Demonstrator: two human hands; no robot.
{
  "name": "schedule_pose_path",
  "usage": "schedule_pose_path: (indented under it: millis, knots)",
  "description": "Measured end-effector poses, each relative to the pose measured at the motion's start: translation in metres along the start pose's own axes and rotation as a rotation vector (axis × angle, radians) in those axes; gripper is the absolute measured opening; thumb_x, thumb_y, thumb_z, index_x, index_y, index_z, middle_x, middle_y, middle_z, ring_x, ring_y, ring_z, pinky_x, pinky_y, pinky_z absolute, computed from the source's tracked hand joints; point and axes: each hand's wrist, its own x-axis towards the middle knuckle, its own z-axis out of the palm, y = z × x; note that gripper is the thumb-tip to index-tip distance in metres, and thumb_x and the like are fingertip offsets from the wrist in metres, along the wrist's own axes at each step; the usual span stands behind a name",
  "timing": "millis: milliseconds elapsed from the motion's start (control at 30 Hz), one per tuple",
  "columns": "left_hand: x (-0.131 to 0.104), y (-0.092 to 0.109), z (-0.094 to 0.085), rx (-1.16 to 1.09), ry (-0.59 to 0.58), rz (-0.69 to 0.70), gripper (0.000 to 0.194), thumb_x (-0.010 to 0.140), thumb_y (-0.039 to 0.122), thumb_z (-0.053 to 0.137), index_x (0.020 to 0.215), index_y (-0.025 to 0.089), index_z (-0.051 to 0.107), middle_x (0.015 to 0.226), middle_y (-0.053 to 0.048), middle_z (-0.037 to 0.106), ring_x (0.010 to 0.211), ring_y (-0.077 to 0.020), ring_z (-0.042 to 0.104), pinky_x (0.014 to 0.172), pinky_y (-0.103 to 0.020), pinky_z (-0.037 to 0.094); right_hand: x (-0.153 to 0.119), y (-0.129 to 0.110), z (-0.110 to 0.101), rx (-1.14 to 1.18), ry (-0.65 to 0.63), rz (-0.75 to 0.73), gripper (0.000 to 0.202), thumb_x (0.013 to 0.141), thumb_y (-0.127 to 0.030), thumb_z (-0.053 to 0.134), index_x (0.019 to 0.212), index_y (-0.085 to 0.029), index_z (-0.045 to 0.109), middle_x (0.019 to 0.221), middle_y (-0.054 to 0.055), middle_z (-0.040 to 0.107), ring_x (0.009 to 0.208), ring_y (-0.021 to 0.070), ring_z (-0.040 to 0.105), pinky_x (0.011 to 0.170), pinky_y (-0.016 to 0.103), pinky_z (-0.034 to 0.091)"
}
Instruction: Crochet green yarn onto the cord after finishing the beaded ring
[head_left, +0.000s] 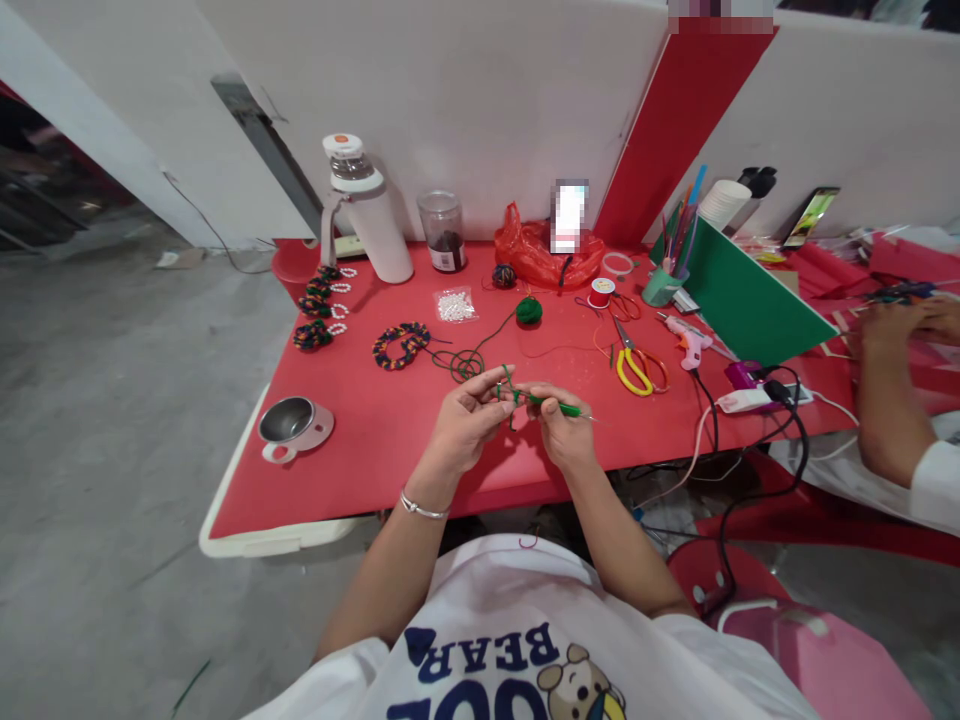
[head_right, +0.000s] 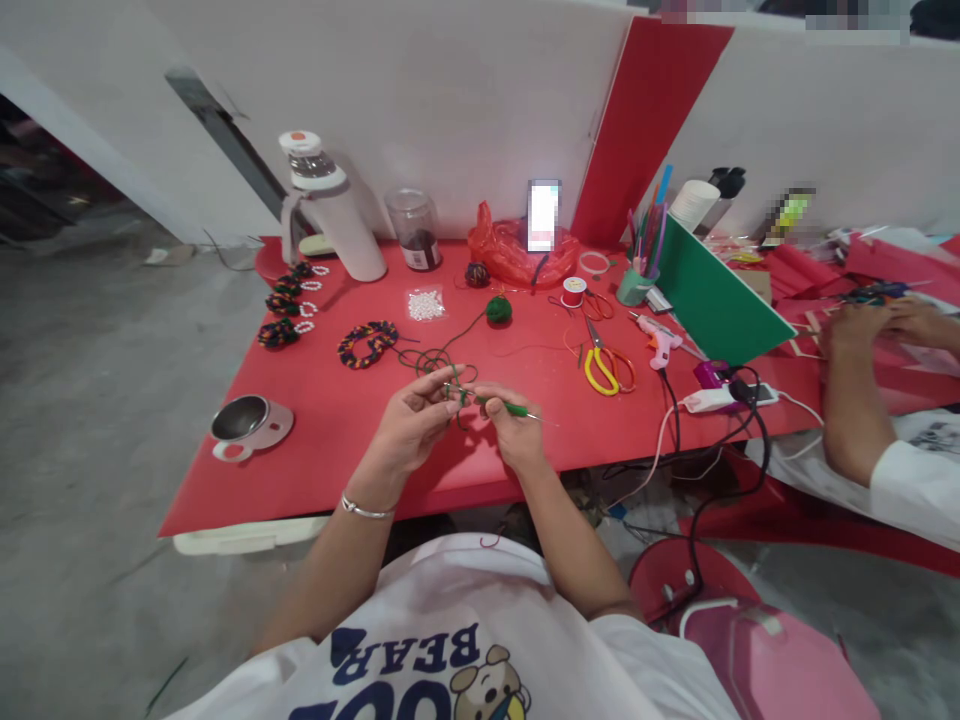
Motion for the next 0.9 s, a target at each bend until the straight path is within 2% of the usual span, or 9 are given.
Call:
schedule_pose_path:
  millis: [133, 400, 600, 733, 900]
  knots:
    - [0.0, -0.001, -0.001, 0.0, 0.004, 0.009, 0.066, 0.054, 0.022, 0.099, 0.116, 0.014, 0.078, 0.079, -0.001, 0.071, 0.048, -0.0032, 0.047, 0.04, -0.016, 0.022, -0.001, -0.001, 0.0, 0.017, -0.006, -0.002, 0.037, 0.087, -0.064, 0.076, 0.096, -0.029, 0.083, 0.106, 0.007, 0.085, 0.093, 0.0234, 0.078, 0.073, 0.035, 0.06]
    - [0.0, -0.003, -0.003, -0.002, -0.012, 0.007, 0.064, 0.057, 0.023, 0.098, 0.118, 0.014, 0.077, 0.079, -0.001, 0.071, 0.042, -0.0003, 0.038, 0.038, -0.017, 0.018, -0.002, 0.001, 0.0, 0.044, -0.017, -0.011, 0.03, 0.088, -0.06, 0.077, 0.098, -0.033, 0.083, 0.106, 0.004, 0.085, 0.093, 0.0221, 0.078, 0.074, 0.033, 0.06]
    - [0.002, -0.005, -0.005, -0.008, 0.02, -0.007, 0.065, 0.057, 0.024, 0.098, 0.118, 0.014, 0.078, 0.081, -0.002, 0.073, 0.044, -0.002, 0.044, 0.038, -0.016, 0.018, -0.002, 0.004, -0.001, 0.032, -0.021, -0.023, 0.029, 0.089, -0.058, 0.076, 0.1, -0.033, 0.083, 0.106, 0.004, 0.085, 0.088, 0.0202, 0.077, 0.072, 0.032, 0.059]
    - [0.003, -0.006, -0.006, -0.008, 0.029, -0.005, 0.065, 0.057, 0.024, 0.098, 0.118, 0.014, 0.078, 0.081, -0.003, 0.073, 0.045, -0.0023, 0.044, 0.038, -0.016, 0.02, -0.002, 0.007, -0.002, 0.035, -0.042, -0.043, 0.027, 0.092, -0.056, 0.075, 0.103, -0.033, 0.083, 0.107, 0.004, 0.085, 0.094, 0.0211, 0.079, 0.074, 0.032, 0.06]
    - [0.005, -0.008, -0.008, -0.022, 0.026, -0.005, 0.065, 0.057, 0.024, 0.098, 0.118, 0.014, 0.077, 0.077, -0.002, 0.073, 0.042, -0.0016, 0.041, 0.038, -0.016, 0.017, -0.002, 0.009, -0.002, 0.013, -0.05, -0.075, 0.027, 0.093, -0.055, 0.073, 0.104, -0.032, 0.083, 0.109, 0.006, 0.084, 0.099, 0.0228, 0.079, 0.08, 0.036, 0.063]
